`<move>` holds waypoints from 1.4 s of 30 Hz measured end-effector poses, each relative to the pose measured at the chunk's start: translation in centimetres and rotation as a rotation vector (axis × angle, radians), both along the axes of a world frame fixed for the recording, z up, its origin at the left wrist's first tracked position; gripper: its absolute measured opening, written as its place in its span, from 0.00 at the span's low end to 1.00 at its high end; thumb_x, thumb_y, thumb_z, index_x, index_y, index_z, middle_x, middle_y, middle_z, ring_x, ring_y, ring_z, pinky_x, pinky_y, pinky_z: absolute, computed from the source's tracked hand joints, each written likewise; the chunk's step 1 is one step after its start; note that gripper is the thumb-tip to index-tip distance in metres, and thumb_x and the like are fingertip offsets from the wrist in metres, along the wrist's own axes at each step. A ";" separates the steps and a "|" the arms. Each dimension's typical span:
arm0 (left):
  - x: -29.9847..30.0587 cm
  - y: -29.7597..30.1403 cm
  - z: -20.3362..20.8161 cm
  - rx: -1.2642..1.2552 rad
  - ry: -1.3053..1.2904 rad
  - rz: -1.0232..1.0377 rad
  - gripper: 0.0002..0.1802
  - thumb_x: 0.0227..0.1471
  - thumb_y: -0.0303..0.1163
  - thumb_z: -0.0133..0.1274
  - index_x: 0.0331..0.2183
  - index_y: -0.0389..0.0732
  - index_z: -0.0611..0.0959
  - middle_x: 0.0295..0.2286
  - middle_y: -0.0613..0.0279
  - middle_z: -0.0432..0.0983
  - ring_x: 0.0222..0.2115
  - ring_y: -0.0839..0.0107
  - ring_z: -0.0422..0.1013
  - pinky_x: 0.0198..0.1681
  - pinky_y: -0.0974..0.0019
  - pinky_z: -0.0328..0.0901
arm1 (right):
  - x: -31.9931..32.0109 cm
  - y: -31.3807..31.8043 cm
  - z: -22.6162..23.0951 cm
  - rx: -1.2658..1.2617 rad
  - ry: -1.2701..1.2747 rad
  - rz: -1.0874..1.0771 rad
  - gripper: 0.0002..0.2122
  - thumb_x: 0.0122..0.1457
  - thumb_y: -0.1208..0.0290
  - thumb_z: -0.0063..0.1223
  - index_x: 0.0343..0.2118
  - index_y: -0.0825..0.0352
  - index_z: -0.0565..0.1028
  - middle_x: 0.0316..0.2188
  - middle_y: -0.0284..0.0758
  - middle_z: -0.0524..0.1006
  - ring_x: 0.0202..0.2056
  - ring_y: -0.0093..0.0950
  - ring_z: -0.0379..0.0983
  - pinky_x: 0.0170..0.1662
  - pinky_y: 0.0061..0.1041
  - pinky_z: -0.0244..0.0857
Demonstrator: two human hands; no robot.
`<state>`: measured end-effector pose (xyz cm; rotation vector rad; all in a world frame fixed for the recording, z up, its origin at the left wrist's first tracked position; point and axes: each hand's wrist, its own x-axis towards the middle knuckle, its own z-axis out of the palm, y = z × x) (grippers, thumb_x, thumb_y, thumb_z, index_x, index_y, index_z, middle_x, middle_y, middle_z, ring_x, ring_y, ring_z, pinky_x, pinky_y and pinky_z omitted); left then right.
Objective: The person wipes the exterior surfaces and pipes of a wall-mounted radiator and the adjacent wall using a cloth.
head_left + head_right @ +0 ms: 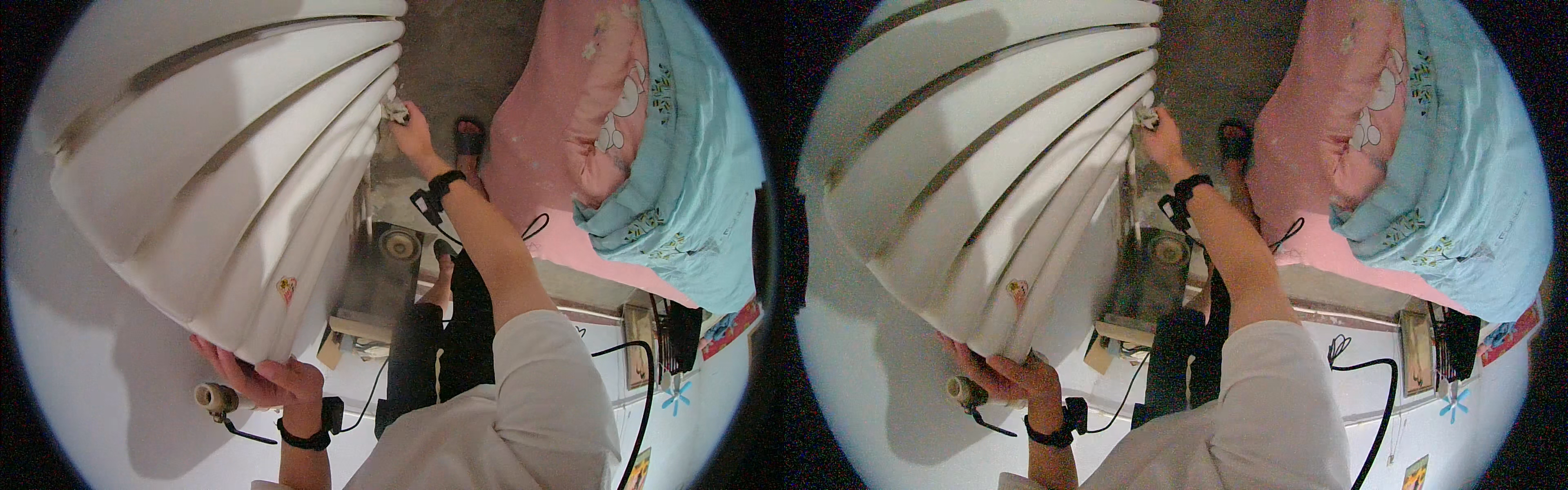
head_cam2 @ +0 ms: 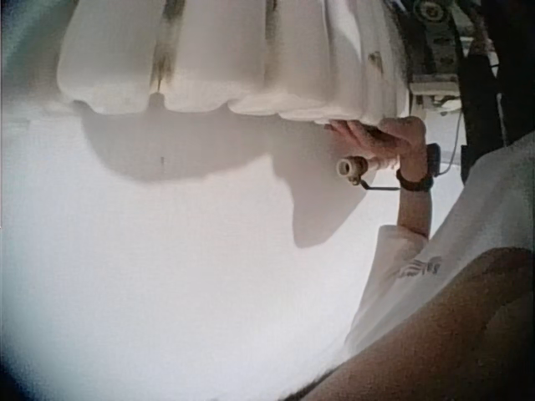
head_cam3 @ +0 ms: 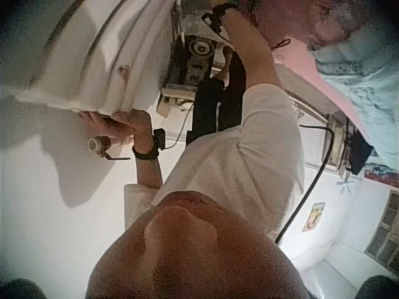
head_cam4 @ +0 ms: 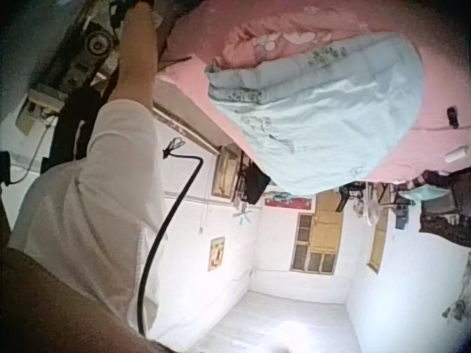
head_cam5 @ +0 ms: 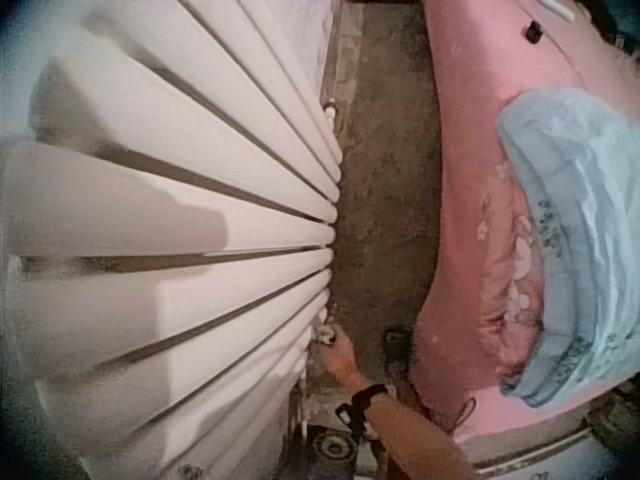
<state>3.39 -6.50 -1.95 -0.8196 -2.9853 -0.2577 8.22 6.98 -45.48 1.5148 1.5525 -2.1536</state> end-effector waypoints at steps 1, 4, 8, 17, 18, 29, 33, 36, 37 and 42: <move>-0.1 0.2 -0.3 0.037 0.009 0.019 0.29 0.63 0.41 0.38 0.58 0.30 0.66 0.61 0.35 0.58 0.64 0.37 0.51 0.66 0.35 0.45 | 0.1 -0.4 0.9 -0.002 0.004 0.002 0.18 0.53 0.73 0.59 0.48 0.69 0.73 0.42 0.45 0.80 0.46 0.41 0.77 0.49 0.37 0.69; -0.2 0.2 -0.7 0.081 0.006 -0.016 0.29 0.63 0.41 0.38 0.58 0.30 0.66 0.61 0.36 0.57 0.64 0.37 0.50 0.66 0.35 0.46 | 0.6 -0.6 1.4 -0.030 0.027 -0.031 0.19 0.52 0.74 0.60 0.48 0.68 0.73 0.41 0.46 0.80 0.46 0.40 0.77 0.48 0.36 0.69; 0.0 0.6 -0.4 0.057 0.010 0.017 0.29 0.63 0.40 0.39 0.58 0.30 0.66 0.61 0.36 0.57 0.64 0.37 0.50 0.65 0.35 0.47 | 0.7 -1.1 1.0 0.028 0.065 -0.025 0.20 0.51 0.74 0.61 0.48 0.68 0.72 0.42 0.47 0.79 0.46 0.43 0.77 0.48 0.37 0.69; 0.0 1.1 -0.6 0.094 0.020 -0.005 0.27 0.63 0.38 0.39 0.57 0.30 0.67 0.60 0.37 0.59 0.63 0.37 0.54 0.65 0.35 0.48 | -0.6 -0.2 -7.1 0.122 -0.183 0.151 0.24 0.48 0.76 0.60 0.52 0.67 0.73 0.42 0.43 0.80 0.43 0.38 0.77 0.46 0.31 0.69; 0.0 1.2 -0.1 0.060 -0.008 0.001 0.27 0.65 0.40 0.39 0.58 0.31 0.65 0.62 0.38 0.56 0.64 0.41 0.52 0.66 0.38 0.48 | -1.0 -0.4 -7.2 0.106 -0.212 0.172 0.24 0.48 0.77 0.60 0.52 0.68 0.73 0.42 0.43 0.80 0.42 0.37 0.77 0.46 0.31 0.69; -0.5 1.7 -0.1 0.061 0.026 -0.076 0.23 0.64 0.32 0.40 0.57 0.29 0.67 0.60 0.38 0.61 0.63 0.39 0.53 0.67 0.38 0.45 | -0.1 0.1 4.2 -0.365 0.228 -0.075 0.18 0.50 0.81 0.62 0.46 0.67 0.74 0.36 0.30 0.78 0.35 0.23 0.73 0.37 0.24 0.68; -0.8 2.5 -0.7 0.079 0.004 -0.093 0.24 0.64 0.33 0.41 0.57 0.31 0.69 0.59 0.40 0.63 0.62 0.38 0.54 0.65 0.40 0.47 | 0.9 2.4 10.6 -0.459 0.275 0.005 0.16 0.53 0.81 0.62 0.45 0.65 0.74 0.36 0.29 0.78 0.36 0.21 0.72 0.37 0.22 0.67; -0.9 2.1 -0.6 0.100 0.023 -0.123 0.23 0.63 0.33 0.42 0.56 0.31 0.70 0.59 0.42 0.65 0.62 0.38 0.55 0.65 0.41 0.49 | 0.7 2.1 12.2 -0.419 0.276 0.026 0.16 0.53 0.82 0.61 0.45 0.67 0.74 0.36 0.29 0.78 0.36 0.21 0.73 0.38 0.22 0.67; -0.8 1.8 -0.1 0.132 0.048 -0.103 0.23 0.63 0.33 0.42 0.55 0.31 0.72 0.58 0.44 0.66 0.62 0.38 0.55 0.64 0.42 0.50 | 0.2 1.6 12.6 -0.424 0.284 0.038 0.16 0.53 0.82 0.61 0.45 0.67 0.74 0.36 0.29 0.78 0.36 0.21 0.73 0.38 0.22 0.67; -0.5 3.7 -1.1 0.159 0.020 -0.113 0.22 0.63 0.34 0.43 0.54 0.32 0.74 0.58 0.45 0.67 0.62 0.39 0.56 0.64 0.42 0.50 | 0.4 1.7 5.4 -0.202 0.127 -0.085 0.20 0.50 0.85 0.60 0.48 0.70 0.73 0.38 0.33 0.78 0.37 0.27 0.74 0.41 0.28 0.69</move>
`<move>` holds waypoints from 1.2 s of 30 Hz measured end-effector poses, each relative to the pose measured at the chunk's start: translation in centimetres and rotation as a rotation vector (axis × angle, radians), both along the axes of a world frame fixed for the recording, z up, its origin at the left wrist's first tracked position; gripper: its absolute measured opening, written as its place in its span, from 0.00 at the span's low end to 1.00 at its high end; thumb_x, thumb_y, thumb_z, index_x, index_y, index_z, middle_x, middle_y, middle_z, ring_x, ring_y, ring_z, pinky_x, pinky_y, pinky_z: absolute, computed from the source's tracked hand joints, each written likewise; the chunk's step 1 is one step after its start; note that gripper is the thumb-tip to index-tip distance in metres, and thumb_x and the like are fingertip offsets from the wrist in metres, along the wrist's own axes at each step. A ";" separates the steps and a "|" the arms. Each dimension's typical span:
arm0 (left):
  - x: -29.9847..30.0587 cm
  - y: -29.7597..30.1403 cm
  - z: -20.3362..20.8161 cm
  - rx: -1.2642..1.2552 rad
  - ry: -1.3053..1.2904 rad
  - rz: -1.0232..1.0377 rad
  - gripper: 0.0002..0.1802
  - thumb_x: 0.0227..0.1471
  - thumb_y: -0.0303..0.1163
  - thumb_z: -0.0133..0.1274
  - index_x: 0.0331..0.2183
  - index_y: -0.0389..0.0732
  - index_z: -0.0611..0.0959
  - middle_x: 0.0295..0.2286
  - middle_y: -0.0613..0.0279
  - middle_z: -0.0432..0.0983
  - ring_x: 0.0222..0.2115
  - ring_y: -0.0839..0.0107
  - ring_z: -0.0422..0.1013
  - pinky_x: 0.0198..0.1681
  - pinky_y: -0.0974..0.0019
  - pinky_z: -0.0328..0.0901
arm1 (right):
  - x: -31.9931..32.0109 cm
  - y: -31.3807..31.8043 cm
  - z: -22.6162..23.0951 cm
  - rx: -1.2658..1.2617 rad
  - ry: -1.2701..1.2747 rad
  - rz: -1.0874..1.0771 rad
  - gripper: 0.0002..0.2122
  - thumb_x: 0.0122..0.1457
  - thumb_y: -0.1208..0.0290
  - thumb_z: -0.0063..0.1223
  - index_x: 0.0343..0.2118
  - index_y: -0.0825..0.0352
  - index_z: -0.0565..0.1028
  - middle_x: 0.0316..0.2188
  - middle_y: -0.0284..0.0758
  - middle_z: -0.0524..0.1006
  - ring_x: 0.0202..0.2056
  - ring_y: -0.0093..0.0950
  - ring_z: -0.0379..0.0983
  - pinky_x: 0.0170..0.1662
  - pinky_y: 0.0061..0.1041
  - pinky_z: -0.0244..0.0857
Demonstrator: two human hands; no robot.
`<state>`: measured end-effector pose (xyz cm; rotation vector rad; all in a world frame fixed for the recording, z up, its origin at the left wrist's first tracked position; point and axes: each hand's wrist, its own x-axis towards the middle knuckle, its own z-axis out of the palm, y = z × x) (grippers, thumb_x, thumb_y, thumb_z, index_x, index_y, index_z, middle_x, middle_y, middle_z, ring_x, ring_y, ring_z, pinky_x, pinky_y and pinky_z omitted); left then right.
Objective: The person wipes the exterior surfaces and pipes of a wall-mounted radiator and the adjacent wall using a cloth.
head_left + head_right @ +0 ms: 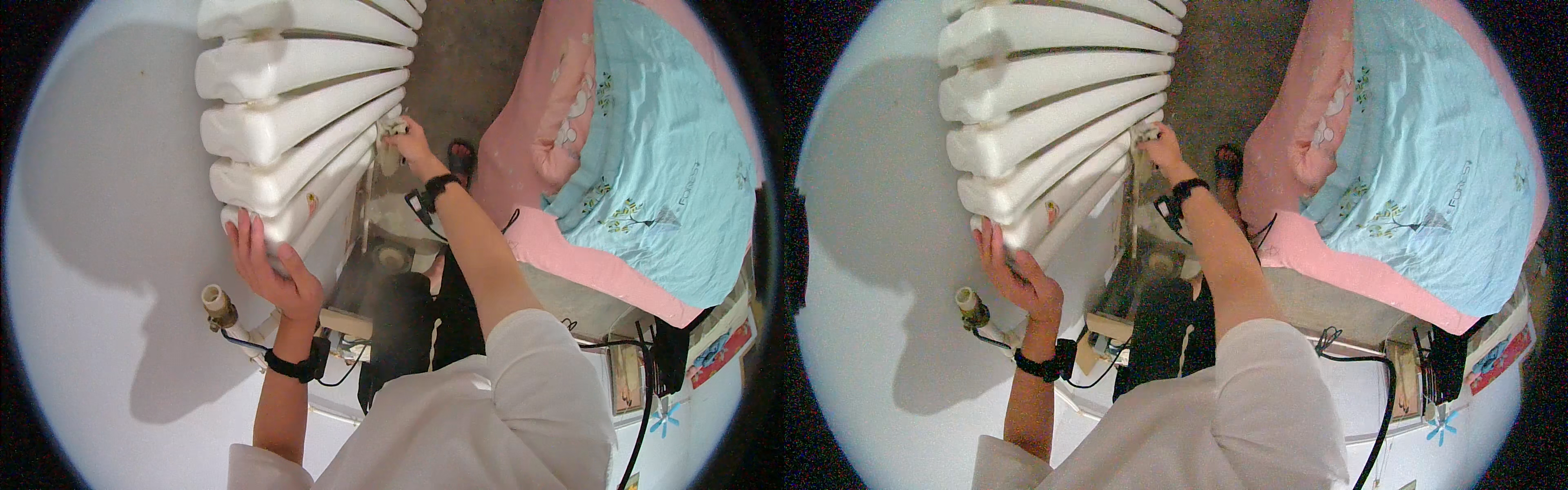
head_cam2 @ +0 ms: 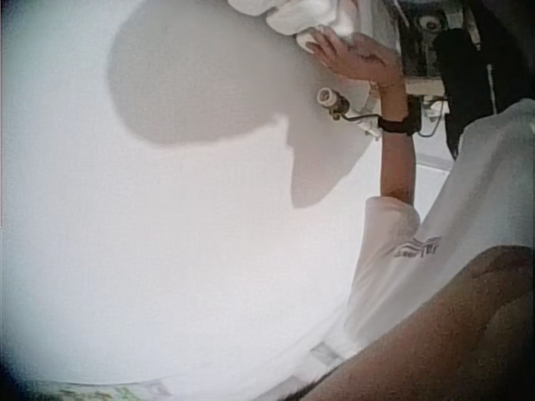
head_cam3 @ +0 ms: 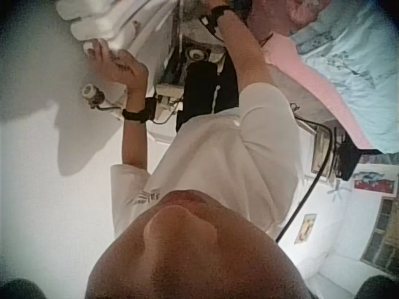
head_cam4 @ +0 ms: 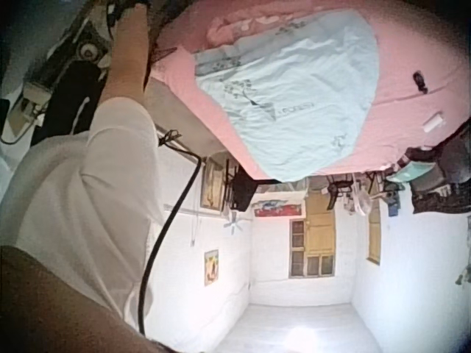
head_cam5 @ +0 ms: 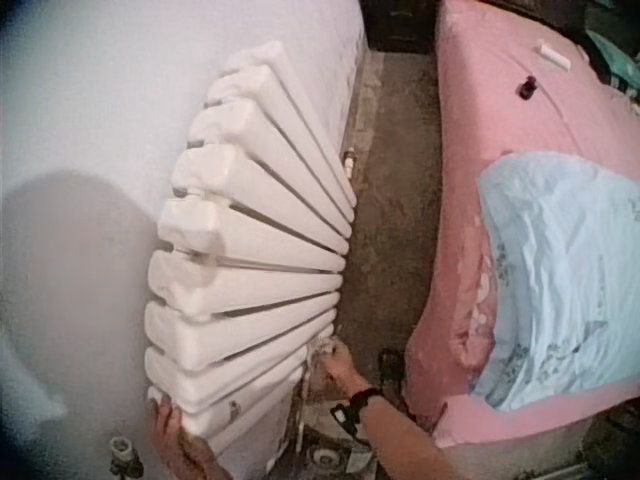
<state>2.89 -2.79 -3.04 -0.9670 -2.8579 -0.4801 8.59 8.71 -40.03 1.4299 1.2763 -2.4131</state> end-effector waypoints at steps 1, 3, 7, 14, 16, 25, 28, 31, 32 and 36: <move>0.0 0.0 0.2 -0.002 0.001 0.007 0.22 0.63 0.34 0.43 0.54 0.32 0.74 0.57 0.45 0.67 0.61 0.39 0.57 0.64 0.43 0.50 | -0.5 0.0 -0.3 -0.004 0.001 0.004 0.20 0.50 0.85 0.60 0.48 0.70 0.73 0.38 0.33 0.78 0.37 0.27 0.74 0.41 0.28 0.69; -0.1 -1.1 0.7 -0.025 0.034 0.017 0.21 0.63 0.34 0.43 0.54 0.32 0.74 0.57 0.45 0.68 0.61 0.39 0.57 0.64 0.42 0.50 | -2.4 -0.8 0.6 -0.117 -0.120 0.004 0.23 0.49 0.85 0.59 0.51 0.70 0.72 0.40 0.36 0.78 0.39 0.30 0.75 0.43 0.31 0.70; -0.3 -0.5 -0.1 0.043 0.076 -0.052 0.21 0.63 0.34 0.44 0.54 0.32 0.74 0.57 0.45 0.69 0.60 0.39 0.59 0.63 0.42 0.52 | -1.9 0.8 0.3 -0.002 -0.172 0.060 0.24 0.49 0.84 0.59 0.53 0.71 0.71 0.44 0.39 0.78 0.42 0.31 0.75 0.44 0.34 0.70; -0.2 -0.6 0.1 0.025 0.063 -0.047 0.23 0.66 0.36 0.42 0.56 0.32 0.72 0.59 0.45 0.66 0.62 0.41 0.57 0.64 0.43 0.50 | -0.2 0.3 7.8 -0.153 0.086 0.041 0.24 0.52 0.83 0.61 0.53 0.71 0.70 0.42 0.35 0.78 0.40 0.27 0.74 0.42 0.27 0.69; -0.4 -1.2 0.7 -0.018 0.057 -0.041 0.22 0.64 0.33 0.44 0.55 0.31 0.73 0.57 0.45 0.68 0.61 0.41 0.59 0.64 0.43 0.52 | -0.3 0.1 11.6 -0.175 0.155 0.057 0.23 0.52 0.82 0.62 0.52 0.71 0.71 0.41 0.34 0.78 0.39 0.26 0.74 0.41 0.26 0.69; 0.0 -0.9 0.3 0.050 0.096 -0.029 0.21 0.62 0.31 0.46 0.55 0.33 0.75 0.57 0.47 0.70 0.61 0.41 0.60 0.63 0.43 0.52 | 0.5 -0.8 19.6 -0.058 0.347 0.083 0.16 0.53 0.83 0.60 0.46 0.69 0.74 0.39 0.32 0.78 0.38 0.23 0.73 0.42 0.26 0.70; -0.1 -1.5 0.8 0.037 0.080 -0.001 0.22 0.61 0.32 0.47 0.55 0.35 0.75 0.58 0.48 0.69 0.61 0.43 0.59 0.64 0.44 0.51 | 0.1 -1.6 18.9 -0.033 0.335 0.093 0.16 0.53 0.84 0.60 0.46 0.69 0.74 0.38 0.32 0.78 0.38 0.24 0.73 0.42 0.27 0.70; 0.1 0.1 0.5 0.073 0.029 -0.054 0.24 0.60 0.32 0.43 0.56 0.36 0.74 0.58 0.48 0.67 0.63 0.43 0.57 0.66 0.45 0.48 | 0.3 -0.4 13.9 0.138 0.194 0.022 0.19 0.47 0.77 0.64 0.45 0.71 0.76 0.37 0.40 0.82 0.38 0.32 0.77 0.44 0.29 0.70; 0.0 -0.2 0.5 0.080 0.027 -0.061 0.25 0.59 0.31 0.42 0.57 0.36 0.73 0.59 0.48 0.67 0.63 0.43 0.56 0.66 0.45 0.47 | -0.2 -0.7 13.6 0.191 0.165 0.021 0.20 0.46 0.76 0.65 0.45 0.71 0.75 0.38 0.42 0.82 0.38 0.33 0.78 0.45 0.30 0.70; -0.2 -1.1 0.3 0.096 0.009 -0.085 0.31 0.51 0.32 0.45 0.58 0.35 0.72 0.59 0.48 0.66 0.63 0.42 0.56 0.66 0.45 0.46 | -0.2 -1.3 15.0 0.146 0.166 0.037 0.23 0.44 0.76 0.65 0.46 0.71 0.75 0.40 0.44 0.81 0.42 0.35 0.78 0.46 0.31 0.70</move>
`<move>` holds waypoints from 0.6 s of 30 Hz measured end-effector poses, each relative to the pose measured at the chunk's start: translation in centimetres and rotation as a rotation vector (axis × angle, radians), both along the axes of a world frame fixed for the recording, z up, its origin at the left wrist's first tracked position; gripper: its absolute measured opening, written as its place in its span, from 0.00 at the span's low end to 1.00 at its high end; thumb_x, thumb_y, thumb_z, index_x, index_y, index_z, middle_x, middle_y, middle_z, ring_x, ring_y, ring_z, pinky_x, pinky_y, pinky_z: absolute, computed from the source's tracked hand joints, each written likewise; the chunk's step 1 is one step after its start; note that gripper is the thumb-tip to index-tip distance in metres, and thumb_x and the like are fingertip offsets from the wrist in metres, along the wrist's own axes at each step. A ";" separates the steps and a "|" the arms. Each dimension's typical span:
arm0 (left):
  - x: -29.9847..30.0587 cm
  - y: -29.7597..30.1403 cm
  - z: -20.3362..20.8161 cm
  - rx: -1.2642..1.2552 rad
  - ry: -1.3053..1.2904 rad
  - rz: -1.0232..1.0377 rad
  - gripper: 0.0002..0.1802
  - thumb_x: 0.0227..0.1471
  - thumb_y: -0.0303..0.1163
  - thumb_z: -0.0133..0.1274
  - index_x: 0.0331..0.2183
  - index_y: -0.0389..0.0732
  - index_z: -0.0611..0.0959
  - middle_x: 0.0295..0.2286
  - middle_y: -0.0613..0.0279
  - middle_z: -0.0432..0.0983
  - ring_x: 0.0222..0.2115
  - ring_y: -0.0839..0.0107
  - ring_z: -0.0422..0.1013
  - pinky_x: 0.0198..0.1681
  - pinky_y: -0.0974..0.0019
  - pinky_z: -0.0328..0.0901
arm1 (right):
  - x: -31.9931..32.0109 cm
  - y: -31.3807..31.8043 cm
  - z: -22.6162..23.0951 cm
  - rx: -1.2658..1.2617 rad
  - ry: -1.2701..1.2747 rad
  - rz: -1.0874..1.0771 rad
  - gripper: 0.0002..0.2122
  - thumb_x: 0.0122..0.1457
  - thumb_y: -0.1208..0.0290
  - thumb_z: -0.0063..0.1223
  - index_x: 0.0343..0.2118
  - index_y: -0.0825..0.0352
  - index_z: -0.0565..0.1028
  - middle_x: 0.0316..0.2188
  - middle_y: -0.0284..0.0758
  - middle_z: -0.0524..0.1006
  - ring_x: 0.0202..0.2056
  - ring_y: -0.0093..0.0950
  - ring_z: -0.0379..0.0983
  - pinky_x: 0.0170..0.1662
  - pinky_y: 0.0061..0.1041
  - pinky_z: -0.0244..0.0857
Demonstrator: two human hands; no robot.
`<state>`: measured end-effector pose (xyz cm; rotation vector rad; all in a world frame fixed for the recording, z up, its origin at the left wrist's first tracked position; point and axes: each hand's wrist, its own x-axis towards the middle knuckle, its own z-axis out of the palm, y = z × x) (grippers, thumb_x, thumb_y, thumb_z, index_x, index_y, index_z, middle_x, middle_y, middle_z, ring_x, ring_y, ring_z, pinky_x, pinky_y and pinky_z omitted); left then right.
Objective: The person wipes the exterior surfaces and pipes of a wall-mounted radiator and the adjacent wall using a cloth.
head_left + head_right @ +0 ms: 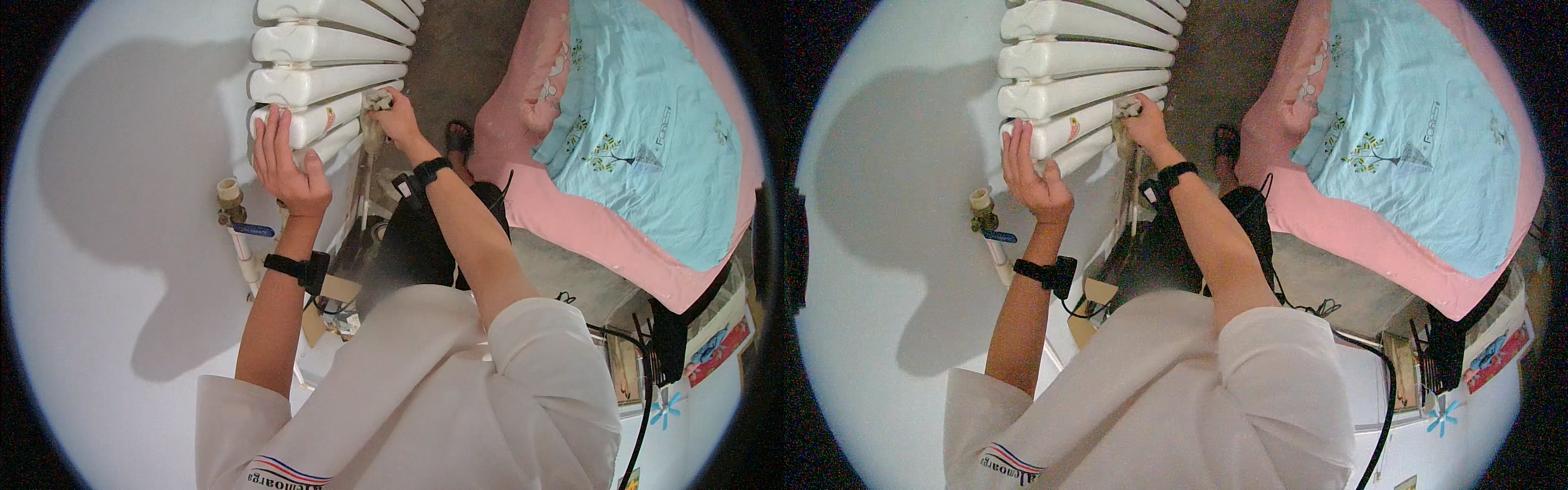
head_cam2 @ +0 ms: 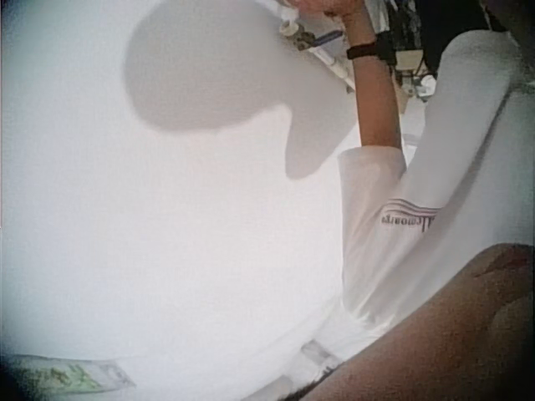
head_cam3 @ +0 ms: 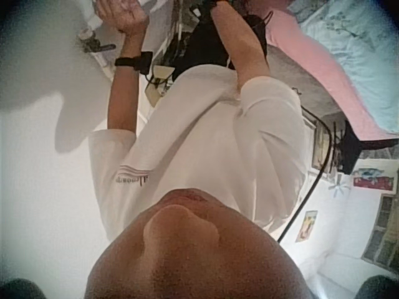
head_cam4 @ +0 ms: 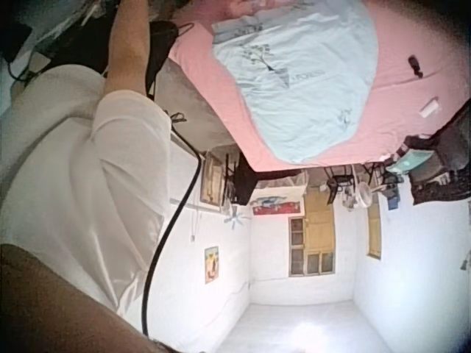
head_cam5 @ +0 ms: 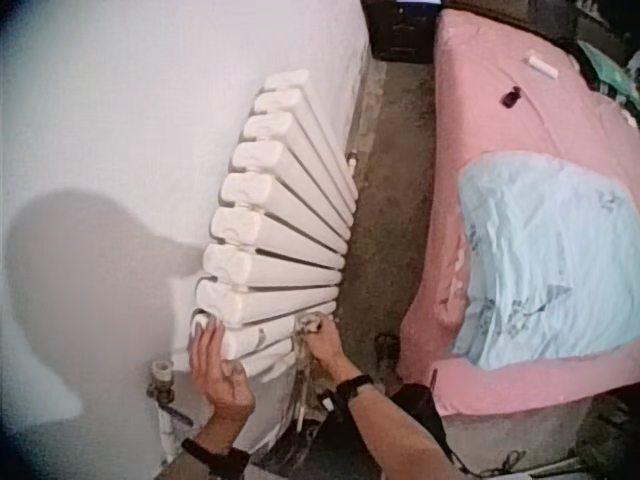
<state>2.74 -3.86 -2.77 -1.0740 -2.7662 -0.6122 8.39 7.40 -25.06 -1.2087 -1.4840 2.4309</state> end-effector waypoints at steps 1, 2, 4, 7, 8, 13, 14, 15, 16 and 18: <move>0.0 -0.2 0.0 -0.002 0.003 0.002 0.31 0.51 0.32 0.45 0.58 0.35 0.72 0.59 0.48 0.66 0.63 0.42 0.56 0.66 0.45 0.46 | 0.2 -0.2 1.1 0.032 0.031 0.028 0.23 0.44 0.76 0.65 0.46 0.71 0.75 0.41 0.44 0.81 0.42 0.36 0.78 0.47 0.31 0.70; 0.0 -0.5 0.1 -0.008 0.009 0.008 0.33 0.48 0.32 0.46 0.58 0.35 0.72 0.59 0.48 0.67 0.62 0.42 0.56 0.66 0.45 0.46 | 0.2 -0.2 2.5 0.065 0.064 0.056 0.23 0.44 0.76 0.65 0.46 0.70 0.75 0.41 0.44 0.81 0.43 0.37 0.78 0.47 0.32 0.70; -0.2 -0.9 0.0 -0.013 0.011 0.010 0.35 0.45 0.33 0.47 0.58 0.35 0.72 0.59 0.48 0.67 0.62 0.41 0.56 0.66 0.44 0.46 | 0.0 -0.2 5.6 0.137 0.080 0.093 0.22 0.44 0.76 0.65 0.46 0.70 0.76 0.41 0.44 0.81 0.43 0.38 0.78 0.48 0.32 0.70; -0.2 -1.1 0.0 0.033 0.045 -0.021 0.37 0.42 0.31 0.48 0.58 0.35 0.71 0.59 0.48 0.66 0.62 0.41 0.56 0.66 0.43 0.46 | 0.0 0.2 10.1 0.236 0.146 0.121 0.22 0.44 0.76 0.64 0.46 0.70 0.76 0.41 0.44 0.80 0.45 0.40 0.77 0.49 0.32 0.69; -0.2 -0.9 0.2 0.020 0.042 -0.021 0.38 0.41 0.31 0.48 0.58 0.35 0.71 0.59 0.48 0.66 0.62 0.41 0.56 0.66 0.43 0.46 | 0.0 0.4 11.4 0.260 0.202 0.106 0.21 0.44 0.76 0.64 0.46 0.70 0.76 0.42 0.44 0.80 0.45 0.41 0.77 0.50 0.32 0.69; 0.0 -0.8 0.2 0.006 0.031 -0.030 0.39 0.39 0.29 0.48 0.58 0.34 0.71 0.60 0.47 0.65 0.63 0.41 0.55 0.66 0.42 0.46 | 0.3 1.2 14.7 0.354 0.334 0.102 0.19 0.44 0.77 0.62 0.43 0.68 0.76 0.39 0.45 0.79 0.43 0.43 0.76 0.49 0.33 0.69; 0.0 -0.6 0.2 -0.004 0.034 -0.024 0.39 0.39 0.29 0.48 0.58 0.34 0.70 0.60 0.47 0.65 0.63 0.40 0.55 0.66 0.42 0.46 | 0.3 1.2 14.2 0.334 0.343 0.075 0.18 0.43 0.77 0.62 0.42 0.68 0.76 0.39 0.45 0.78 0.43 0.43 0.76 0.48 0.33 0.69; 0.0 -0.4 0.2 -0.015 0.037 -0.017 0.40 0.39 0.29 0.48 0.58 0.33 0.70 0.60 0.46 0.65 0.62 0.40 0.55 0.66 0.42 0.46 | 0.4 1.1 13.8 0.312 0.353 0.048 0.18 0.43 0.78 0.61 0.41 0.68 0.75 0.38 0.45 0.78 0.43 0.43 0.75 0.48 0.33 0.69; 0.0 -0.3 0.2 -0.013 0.037 -0.022 0.40 0.39 0.29 0.48 0.58 0.33 0.70 0.60 0.46 0.65 0.62 0.40 0.55 0.66 0.42 0.46 | 0.4 0.9 13.4 0.315 0.352 0.045 0.18 0.43 0.78 0.61 0.41 0.68 0.75 0.38 0.45 0.78 0.43 0.43 0.75 0.48 0.33 0.69; 0.1 -0.3 0.2 0.085 0.006 0.008 0.40 0.38 0.30 0.48 0.58 0.32 0.70 0.59 0.46 0.66 0.61 0.39 0.57 0.66 0.42 0.46 | 0.5 0.5 13.5 0.367 0.298 0.031 0.17 0.43 0.79 0.61 0.40 0.69 0.75 0.38 0.45 0.77 0.42 0.46 0.74 0.47 0.35 0.68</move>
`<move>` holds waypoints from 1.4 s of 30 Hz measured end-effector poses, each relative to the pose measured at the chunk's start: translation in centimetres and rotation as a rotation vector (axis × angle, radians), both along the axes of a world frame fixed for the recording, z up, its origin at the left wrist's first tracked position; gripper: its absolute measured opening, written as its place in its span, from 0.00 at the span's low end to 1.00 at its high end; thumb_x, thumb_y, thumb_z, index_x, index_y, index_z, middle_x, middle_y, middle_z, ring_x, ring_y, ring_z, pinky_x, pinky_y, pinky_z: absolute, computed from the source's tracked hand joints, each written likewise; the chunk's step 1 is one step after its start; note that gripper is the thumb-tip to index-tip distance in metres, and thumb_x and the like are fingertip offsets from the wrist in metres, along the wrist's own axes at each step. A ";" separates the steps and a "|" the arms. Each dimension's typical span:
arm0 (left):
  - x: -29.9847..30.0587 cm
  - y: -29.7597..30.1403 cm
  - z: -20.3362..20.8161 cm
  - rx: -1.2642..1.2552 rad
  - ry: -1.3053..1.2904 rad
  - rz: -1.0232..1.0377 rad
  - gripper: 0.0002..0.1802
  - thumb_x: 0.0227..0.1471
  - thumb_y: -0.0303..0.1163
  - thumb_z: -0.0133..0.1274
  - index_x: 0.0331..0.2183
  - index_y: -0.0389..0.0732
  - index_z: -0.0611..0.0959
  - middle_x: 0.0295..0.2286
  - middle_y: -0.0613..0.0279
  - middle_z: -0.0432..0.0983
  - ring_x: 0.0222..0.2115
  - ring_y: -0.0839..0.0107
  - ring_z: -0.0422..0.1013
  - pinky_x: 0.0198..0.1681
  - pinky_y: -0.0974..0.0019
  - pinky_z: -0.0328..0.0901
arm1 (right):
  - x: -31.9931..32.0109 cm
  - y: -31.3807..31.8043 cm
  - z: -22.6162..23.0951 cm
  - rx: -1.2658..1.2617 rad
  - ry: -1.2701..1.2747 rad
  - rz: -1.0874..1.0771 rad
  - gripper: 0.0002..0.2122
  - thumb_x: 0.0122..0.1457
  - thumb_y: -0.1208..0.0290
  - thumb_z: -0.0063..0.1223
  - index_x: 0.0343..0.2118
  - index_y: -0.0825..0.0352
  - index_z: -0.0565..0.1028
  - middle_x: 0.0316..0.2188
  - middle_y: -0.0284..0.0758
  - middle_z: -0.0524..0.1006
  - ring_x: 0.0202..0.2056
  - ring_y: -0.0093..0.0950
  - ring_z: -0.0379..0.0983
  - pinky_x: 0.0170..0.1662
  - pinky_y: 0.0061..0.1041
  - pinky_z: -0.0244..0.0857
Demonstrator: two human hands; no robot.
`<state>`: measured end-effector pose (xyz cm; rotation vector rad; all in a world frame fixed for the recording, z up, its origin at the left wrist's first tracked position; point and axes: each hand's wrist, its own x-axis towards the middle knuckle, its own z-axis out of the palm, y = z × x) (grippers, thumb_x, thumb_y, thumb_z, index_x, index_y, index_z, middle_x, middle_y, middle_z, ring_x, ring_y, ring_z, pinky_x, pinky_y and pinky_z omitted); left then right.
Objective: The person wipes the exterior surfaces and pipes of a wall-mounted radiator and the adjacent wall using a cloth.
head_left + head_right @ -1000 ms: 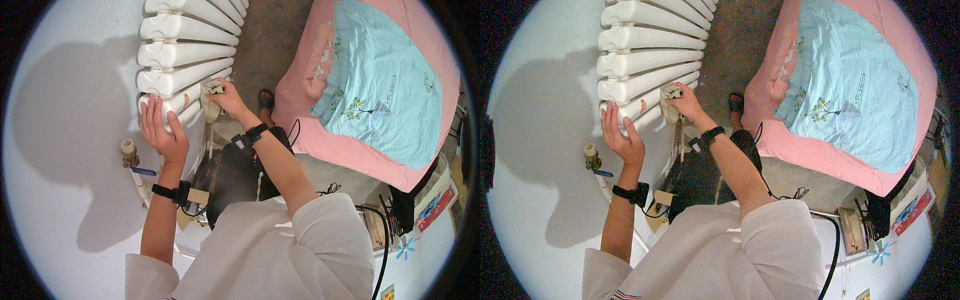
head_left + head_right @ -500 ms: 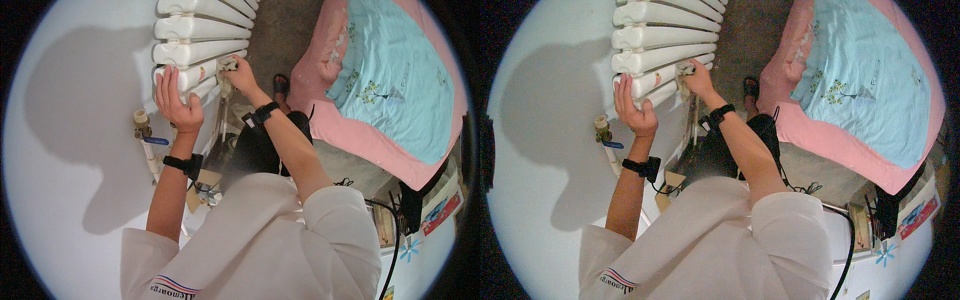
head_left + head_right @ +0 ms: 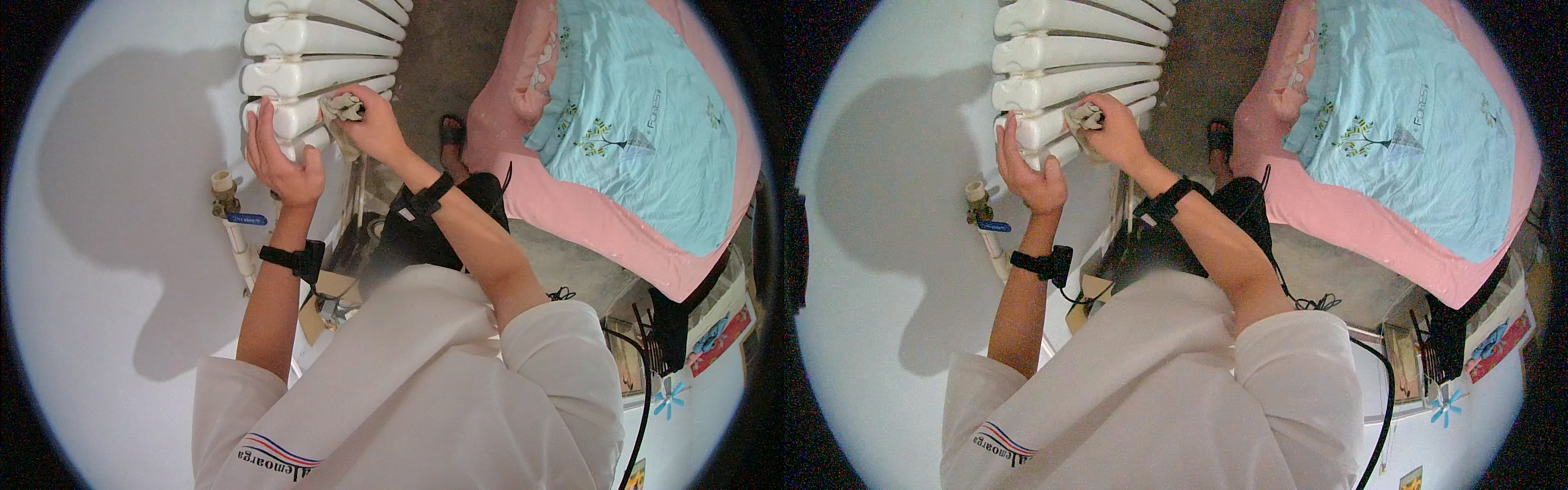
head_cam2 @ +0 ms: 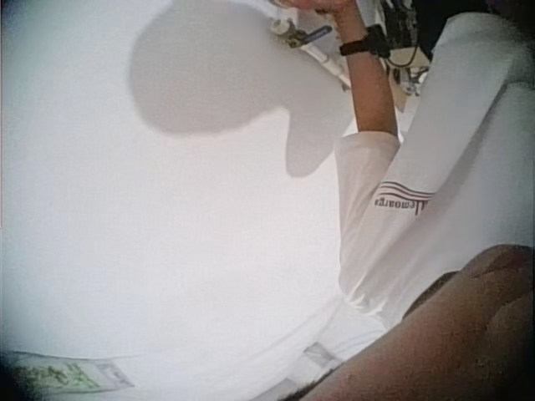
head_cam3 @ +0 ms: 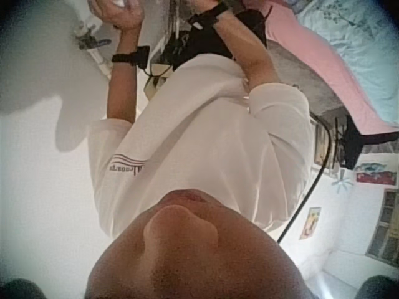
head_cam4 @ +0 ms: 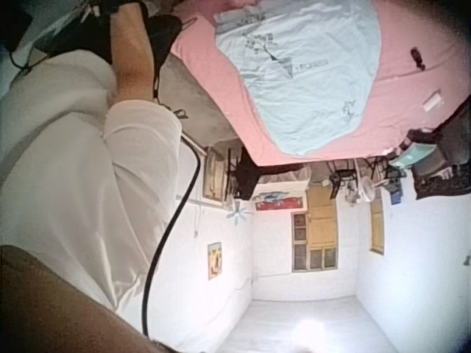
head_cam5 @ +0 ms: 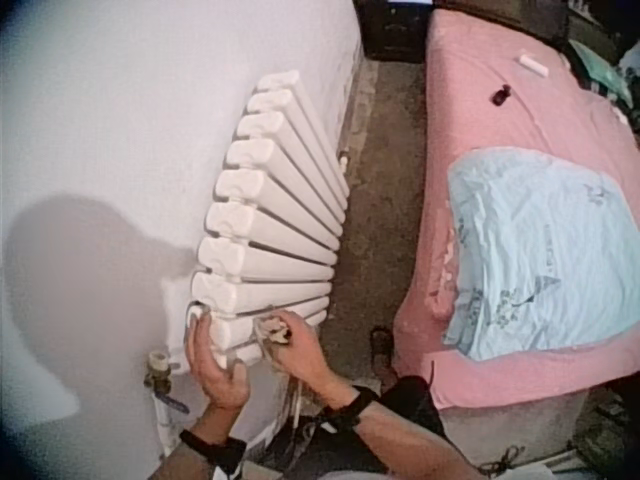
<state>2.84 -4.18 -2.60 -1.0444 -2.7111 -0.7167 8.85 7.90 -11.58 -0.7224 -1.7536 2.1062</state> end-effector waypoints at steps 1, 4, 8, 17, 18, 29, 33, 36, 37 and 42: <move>0.0 -0.1 0.0 -0.002 -0.001 0.000 0.40 0.38 0.30 0.48 0.58 0.32 0.70 0.59 0.46 0.66 0.61 0.39 0.57 0.66 0.42 0.46 | 0.1 -0.3 0.1 -0.002 -0.001 0.000 0.17 0.43 0.79 0.61 0.40 0.69 0.75 0.38 0.45 0.77 0.42 0.46 0.74 0.47 0.35 0.68; -0.3 -0.3 -0.3 0.015 0.013 -0.042 0.36 0.46 0.35 0.48 0.57 0.32 0.70 0.58 0.45 0.67 0.61 0.39 0.57 0.66 0.42 0.46 | 0.3 -0.8 1.7 0.041 0.026 -0.020 0.19 0.41 0.80 0.62 0.40 0.68 0.76 0.38 0.44 0.76 0.42 0.47 0.73 0.47 0.36 0.68; -0.2 -0.1 -0.4 0.079 -0.006 -0.026 0.33 0.59 0.49 0.41 0.56 0.32 0.72 0.57 0.45 0.69 0.60 0.40 0.59 0.65 0.44 0.48 | 0.8 -1.0 3.9 0.118 0.165 -0.006 0.20 0.39 0.83 0.59 0.40 0.65 0.77 0.39 0.41 0.76 0.44 0.45 0.71 0.49 0.36 0.66; -0.3 -0.2 -0.7 0.118 0.015 -0.044 0.43 0.61 0.64 0.30 0.54 0.33 0.74 0.55 0.44 0.71 0.59 0.40 0.61 0.63 0.46 0.49 | 1.7 -2.8 5.2 0.215 0.322 0.041 0.21 0.37 0.87 0.56 0.38 0.64 0.77 0.41 0.38 0.75 0.45 0.45 0.70 0.51 0.37 0.64; -0.3 -0.2 -0.7 0.121 0.022 -0.046 0.43 0.61 0.64 0.30 0.54 0.33 0.74 0.55 0.44 0.71 0.59 0.39 0.61 0.63 0.45 0.49 | 1.6 -2.8 5.1 0.225 0.335 0.031 0.20 0.37 0.87 0.56 0.38 0.64 0.77 0.41 0.38 0.75 0.46 0.44 0.69 0.51 0.37 0.64; -0.4 -0.2 -0.2 0.045 0.082 -0.103 0.36 0.66 0.52 0.26 0.53 0.29 0.72 0.54 0.38 0.71 0.58 0.40 0.62 0.65 0.42 0.48 | 1.0 -2.0 0.0 0.051 0.062 0.047 0.19 0.40 0.87 0.56 0.38 0.66 0.78 0.38 0.41 0.74 0.42 0.44 0.73 0.48 0.34 0.67; -0.3 -0.1 -0.1 0.018 0.095 -0.096 0.36 0.66 0.51 0.26 0.53 0.29 0.72 0.54 0.39 0.71 0.58 0.40 0.62 0.66 0.43 0.48 | 0.9 -1.9 -1.3 0.108 0.008 0.012 0.18 0.40 0.87 0.56 0.38 0.65 0.78 0.38 0.41 0.75 0.42 0.44 0.73 0.48 0.34 0.68; -0.2 -0.1 -0.1 0.024 0.082 -0.092 0.36 0.66 0.51 0.26 0.53 0.29 0.73 0.54 0.39 0.71 0.58 0.40 0.62 0.66 0.44 0.48 | 1.0 -2.0 -1.4 0.099 -0.008 0.019 0.19 0.40 0.87 0.57 0.38 0.64 0.79 0.38 0.41 0.75 0.42 0.44 0.73 0.48 0.35 0.68; -0.3 0.0 -0.1 0.023 0.082 -0.093 0.36 0.66 0.51 0.26 0.53 0.29 0.73 0.54 0.39 0.71 0.58 0.40 0.62 0.66 0.44 0.48 | 1.0 -2.1 -1.4 0.098 -0.008 0.018 0.19 0.40 0.87 0.57 0.38 0.64 0.79 0.38 0.41 0.75 0.42 0.44 0.73 0.48 0.35 0.68; -0.3 -0.1 -0.3 0.050 0.056 -0.065 0.35 0.66 0.51 0.27 0.52 0.29 0.74 0.54 0.40 0.71 0.59 0.40 0.61 0.66 0.43 0.48 | 0.8 -2.3 1.9 0.168 0.185 0.044 0.21 0.36 0.85 0.57 0.38 0.63 0.77 0.37 0.40 0.75 0.44 0.44 0.72 0.49 0.36 0.67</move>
